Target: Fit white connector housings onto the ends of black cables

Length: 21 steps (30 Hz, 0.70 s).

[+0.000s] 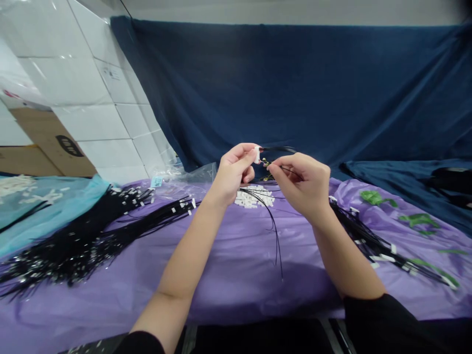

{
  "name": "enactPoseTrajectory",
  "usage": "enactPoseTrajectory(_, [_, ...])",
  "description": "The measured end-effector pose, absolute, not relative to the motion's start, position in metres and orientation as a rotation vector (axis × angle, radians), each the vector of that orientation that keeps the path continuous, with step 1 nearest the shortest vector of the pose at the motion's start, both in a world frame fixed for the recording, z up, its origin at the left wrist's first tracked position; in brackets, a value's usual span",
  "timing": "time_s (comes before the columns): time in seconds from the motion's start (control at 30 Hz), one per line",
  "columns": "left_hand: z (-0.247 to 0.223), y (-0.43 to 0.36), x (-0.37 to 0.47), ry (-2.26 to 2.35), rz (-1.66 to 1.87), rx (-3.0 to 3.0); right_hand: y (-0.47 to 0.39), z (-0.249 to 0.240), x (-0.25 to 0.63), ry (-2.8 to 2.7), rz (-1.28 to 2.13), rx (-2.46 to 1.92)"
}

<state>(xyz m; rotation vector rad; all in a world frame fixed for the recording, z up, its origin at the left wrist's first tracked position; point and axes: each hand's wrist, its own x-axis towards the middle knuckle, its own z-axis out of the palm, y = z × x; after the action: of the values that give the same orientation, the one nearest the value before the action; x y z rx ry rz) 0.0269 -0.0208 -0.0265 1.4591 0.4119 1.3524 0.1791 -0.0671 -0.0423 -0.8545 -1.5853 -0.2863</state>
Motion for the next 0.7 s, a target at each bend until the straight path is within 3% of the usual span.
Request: enactPoseTrajectory(0.7, [-0.0248,-0.0259,0.0275,0.422,1.304,1.451,-0.0685,-0.0412,0.1799,-1.603,-0.255,-0.846])
